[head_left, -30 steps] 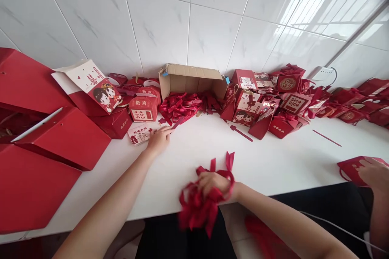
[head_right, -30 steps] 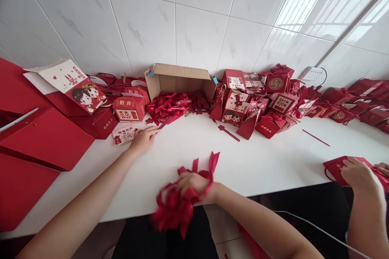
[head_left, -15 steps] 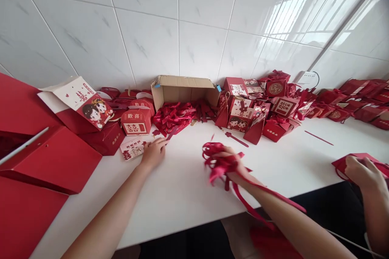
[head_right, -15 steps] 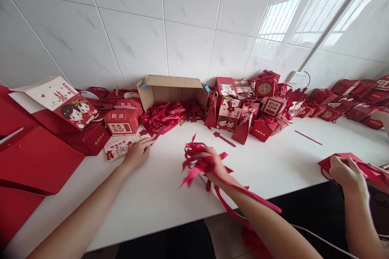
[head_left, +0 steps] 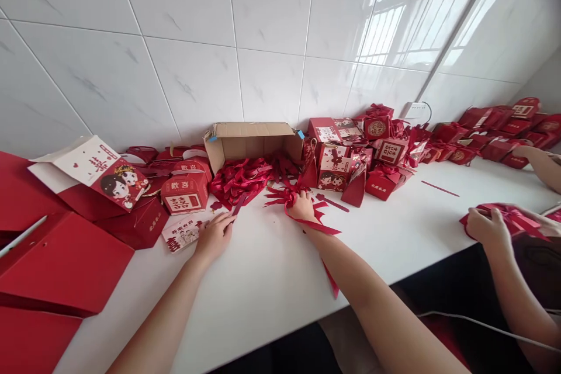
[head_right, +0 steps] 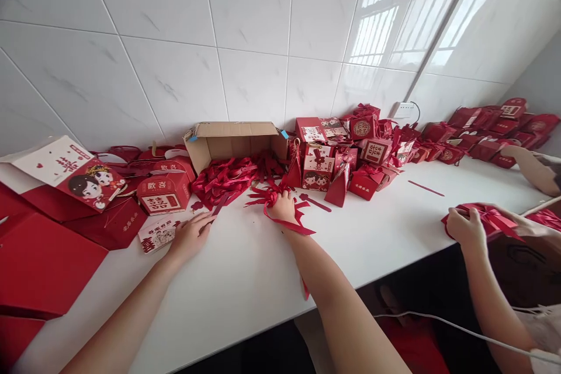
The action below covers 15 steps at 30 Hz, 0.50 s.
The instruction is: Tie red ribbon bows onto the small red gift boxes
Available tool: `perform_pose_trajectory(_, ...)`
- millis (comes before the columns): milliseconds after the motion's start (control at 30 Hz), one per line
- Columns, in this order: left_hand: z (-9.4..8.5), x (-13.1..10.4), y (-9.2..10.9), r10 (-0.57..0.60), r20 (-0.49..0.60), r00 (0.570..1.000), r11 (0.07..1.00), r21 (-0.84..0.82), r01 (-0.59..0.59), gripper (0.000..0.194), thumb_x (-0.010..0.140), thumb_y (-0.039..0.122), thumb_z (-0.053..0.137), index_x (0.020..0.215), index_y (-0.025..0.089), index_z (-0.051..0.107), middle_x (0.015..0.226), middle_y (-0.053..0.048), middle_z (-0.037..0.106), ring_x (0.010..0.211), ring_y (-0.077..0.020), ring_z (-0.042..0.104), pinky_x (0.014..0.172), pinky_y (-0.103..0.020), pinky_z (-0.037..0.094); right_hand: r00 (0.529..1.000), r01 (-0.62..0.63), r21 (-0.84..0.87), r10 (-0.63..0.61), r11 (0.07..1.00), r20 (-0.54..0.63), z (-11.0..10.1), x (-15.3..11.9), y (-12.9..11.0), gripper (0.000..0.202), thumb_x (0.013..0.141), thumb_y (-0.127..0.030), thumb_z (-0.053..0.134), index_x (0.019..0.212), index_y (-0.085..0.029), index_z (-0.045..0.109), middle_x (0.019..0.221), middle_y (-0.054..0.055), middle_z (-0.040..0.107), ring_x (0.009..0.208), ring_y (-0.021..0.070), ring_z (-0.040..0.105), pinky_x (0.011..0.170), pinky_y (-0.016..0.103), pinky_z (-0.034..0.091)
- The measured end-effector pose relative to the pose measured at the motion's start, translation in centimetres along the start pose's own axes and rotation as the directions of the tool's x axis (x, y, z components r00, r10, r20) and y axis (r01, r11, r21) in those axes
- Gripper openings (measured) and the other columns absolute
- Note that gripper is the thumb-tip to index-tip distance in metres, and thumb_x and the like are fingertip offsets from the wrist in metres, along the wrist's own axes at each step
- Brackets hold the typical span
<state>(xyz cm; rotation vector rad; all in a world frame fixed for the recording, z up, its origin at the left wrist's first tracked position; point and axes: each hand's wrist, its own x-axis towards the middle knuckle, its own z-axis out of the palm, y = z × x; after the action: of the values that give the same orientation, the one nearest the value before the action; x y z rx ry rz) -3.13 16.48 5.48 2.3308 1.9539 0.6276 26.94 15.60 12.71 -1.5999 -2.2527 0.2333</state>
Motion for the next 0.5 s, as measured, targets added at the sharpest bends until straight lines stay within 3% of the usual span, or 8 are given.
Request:
perform_pose_trajectory(100,0.0,0.0,0.1,0.010,-0.006,1.000,1.000,0.003,-0.009,0.039,0.085,0.023,0.039,0.111,0.026,0.067,0.129,-0.006,0.061,0.123,-0.0257,0.051,0.103,-0.047,0.036,0.994,-0.075,0.018,0.076,0.997,-0.084,-3.9,-3.9,2.4,0.031,0.091,-0.033,0.053,0.117,-0.017,0.055,0.119,0.009,0.056,0.100,0.0195,0.058,0.085,0.040,0.051)
perform_pose_trajectory(200,0.0,0.1,0.2,0.018,-0.013,1.000,1.000,-0.002,-0.018,0.038,0.085,0.024,0.039,0.110,0.027,0.067,0.128,-0.006,0.061,0.122,-0.0263,0.052,0.103,-0.048,0.037,0.966,-0.186,0.022,0.187,0.982,-0.177,-9.9,-9.3,6.2,0.025,0.093,-0.034,0.049,0.114,-0.023,0.058,0.121,0.008,0.056,0.100,0.0176,0.057,0.086,0.036,0.051)
perform_pose_trajectory(233,0.0,0.1,0.2,0.019,-0.017,1.000,1.000,-0.005,-0.020,0.038,0.085,0.024,0.039,0.110,0.027,0.067,0.128,-0.006,0.061,0.122,-0.0266,0.052,0.102,-0.048,0.037,0.954,-0.218,0.019,0.217,0.976,-0.205,-11.9,-11.1,7.4,0.031,0.093,-0.034,0.049,0.117,-0.015,0.055,0.117,0.006,0.057,0.102,0.0220,0.058,0.084,0.041,0.051)
perform_pose_trajectory(267,-0.1,0.1,0.2,0.020,-0.020,1.000,1.000,-0.009,-0.020,0.038,0.085,0.024,0.039,0.110,0.027,0.068,0.128,-0.006,0.061,0.121,-0.0269,0.052,0.102,-0.048,0.037,0.941,-0.252,0.015,0.249,0.968,-0.228,-13.4,-12.7,8.4,0.032,0.091,-0.034,0.052,0.117,-0.015,0.055,0.117,0.008,0.057,0.101,0.0211,0.058,0.084,0.040,0.051)
perform_pose_trajectory(300,-0.1,0.1,0.2,0.020,-0.023,1.000,1.000,-0.013,-0.020,0.038,0.085,0.024,0.039,0.110,0.027,0.068,0.128,-0.006,0.061,0.121,-0.0271,0.053,0.102,-0.049,0.038,0.932,-0.282,0.006,0.275,0.959,-0.237,-14.5,-13.9,9.2,0.025,0.094,-0.034,0.046,0.113,-0.023,0.058,0.120,0.008,0.056,0.100,0.0166,0.057,0.087,0.036,0.050)
perform_pose_trajectory(333,-0.1,0.2,0.2,0.020,-0.027,0.999,1.000,-0.018,-0.021,0.038,0.085,0.024,0.040,0.109,0.027,0.068,0.128,-0.006,0.062,0.120,-0.0273,0.053,0.101,-0.049,0.038,0.928,-0.296,-0.006,0.286,0.955,-0.240,-14.9,-14.7,9.6,0.025,0.094,-0.033,0.046,0.113,-0.021,0.058,0.120,0.008,0.056,0.100,0.0170,0.058,0.086,0.037,0.050)
perform_pose_trajectory(400,-0.2,0.3,0.1,0.022,-0.033,0.999,0.999,-0.029,-0.023,0.037,0.084,0.025,0.041,0.108,0.027,0.069,0.126,-0.006,0.062,0.119,-0.0275,0.054,0.101,-0.049,0.038,0.934,-0.292,-0.034,0.277,0.956,-0.223,-13.5,-14.8,9.4,0.029,0.092,-0.033,0.051,0.117,-0.018,0.056,0.119,0.009,0.056,0.101,0.0192,0.058,0.085,0.039,0.051)
perform_pose_trajectory(500,-0.1,0.3,0.2,0.028,-0.043,0.999,0.999,-0.040,-0.030,0.035,0.084,0.025,0.041,0.105,0.027,0.069,0.125,-0.006,0.063,0.119,-0.0271,0.054,0.101,-0.049,0.037,0.966,-0.221,-0.076,0.208,0.972,-0.151,-7.6,-12.0,7.4,0.033,0.091,-0.033,0.054,0.119,-0.016,0.054,0.119,0.009,0.056,0.101,0.0202,0.058,0.084,0.041,0.051)
